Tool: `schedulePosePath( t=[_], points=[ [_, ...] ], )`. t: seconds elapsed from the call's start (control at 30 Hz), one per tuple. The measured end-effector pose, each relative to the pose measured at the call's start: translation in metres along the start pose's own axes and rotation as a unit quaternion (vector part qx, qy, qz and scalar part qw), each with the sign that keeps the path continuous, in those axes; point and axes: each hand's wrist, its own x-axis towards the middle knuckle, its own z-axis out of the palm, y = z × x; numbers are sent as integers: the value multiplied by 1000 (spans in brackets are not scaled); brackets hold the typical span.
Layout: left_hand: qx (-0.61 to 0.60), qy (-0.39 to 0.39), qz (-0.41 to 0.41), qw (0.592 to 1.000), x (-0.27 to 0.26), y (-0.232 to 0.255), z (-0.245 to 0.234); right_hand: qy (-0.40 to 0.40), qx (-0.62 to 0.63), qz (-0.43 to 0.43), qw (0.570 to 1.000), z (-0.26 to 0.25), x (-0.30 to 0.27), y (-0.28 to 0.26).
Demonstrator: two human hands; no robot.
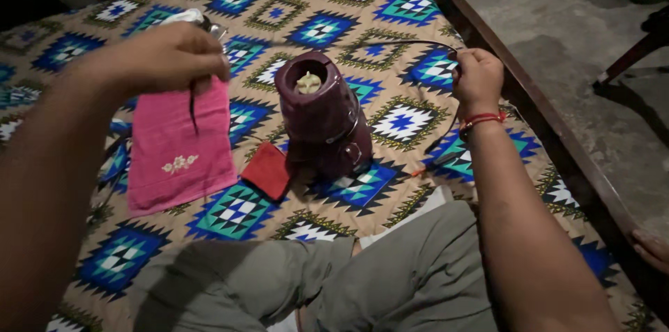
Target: The person uses a screwdriver to tighten a screw on the bottom of a white electric iron, then wipes the iron's soleplate with a red cloth. The person then picks up a maroon electric kettle and wipes its exterior with the same red cloth.
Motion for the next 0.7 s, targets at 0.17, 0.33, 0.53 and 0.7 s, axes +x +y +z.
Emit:
schedulePosePath(
  t=[0.17, 0.33, 0.53, 0.7],
  points=[
    [-335, -174, 131, 917, -54, 13, 5, 66, -103, -118, 985, -28, 29, 27],
    [-50, -168, 57, 983, -82, 21, 67, 309, -20, -125, 943, -86, 63, 56],
    [165, 22, -82, 983, -83, -38, 72, 379, 98, -25, 920, -118, 68, 69],
    [163, 125, -167, 964, -85, -55, 56, 357, 139, -25, 923, -112, 60, 60]
  ],
)
